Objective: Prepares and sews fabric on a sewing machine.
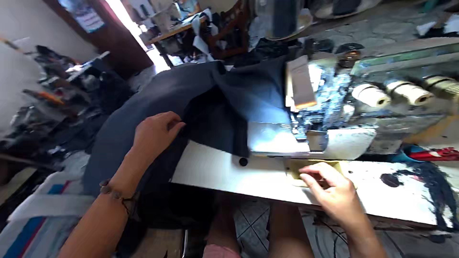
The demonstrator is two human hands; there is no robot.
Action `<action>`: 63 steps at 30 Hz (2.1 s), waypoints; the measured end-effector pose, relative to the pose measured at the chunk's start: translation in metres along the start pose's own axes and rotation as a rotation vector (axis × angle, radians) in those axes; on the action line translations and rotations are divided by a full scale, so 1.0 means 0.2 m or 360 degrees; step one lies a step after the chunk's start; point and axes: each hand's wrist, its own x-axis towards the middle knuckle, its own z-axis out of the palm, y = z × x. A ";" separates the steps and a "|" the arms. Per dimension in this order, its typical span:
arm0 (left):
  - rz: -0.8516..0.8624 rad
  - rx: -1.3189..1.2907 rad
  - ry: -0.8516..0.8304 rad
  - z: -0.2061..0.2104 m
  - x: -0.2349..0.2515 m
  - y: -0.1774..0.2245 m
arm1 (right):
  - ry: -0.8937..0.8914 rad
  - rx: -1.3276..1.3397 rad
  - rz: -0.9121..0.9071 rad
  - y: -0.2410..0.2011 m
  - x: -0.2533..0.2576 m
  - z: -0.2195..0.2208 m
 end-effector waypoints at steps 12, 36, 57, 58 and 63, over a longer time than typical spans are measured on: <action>-0.0380 -0.0150 0.0282 0.02 -0.32 -0.34 | -0.0052 -0.0213 0.0031 -0.03 -0.01 -0.02; 0.0208 -0.1311 -0.0933 0.22 -1.09 0.48 | -0.0744 0.1817 0.1203 -0.53 -0.32 0.40; 0.0975 -0.1246 -0.0294 0.74 -0.35 0.68 | -0.0179 0.1000 0.0845 -0.25 -0.66 0.24; 0.0956 -0.1272 -0.0290 0.74 -0.35 0.68 | -0.0196 0.0990 0.0832 -0.23 -0.65 0.25; 0.0835 -0.1348 -0.0282 0.73 -0.37 0.69 | -0.0290 0.0962 0.0724 -0.21 -0.61 0.24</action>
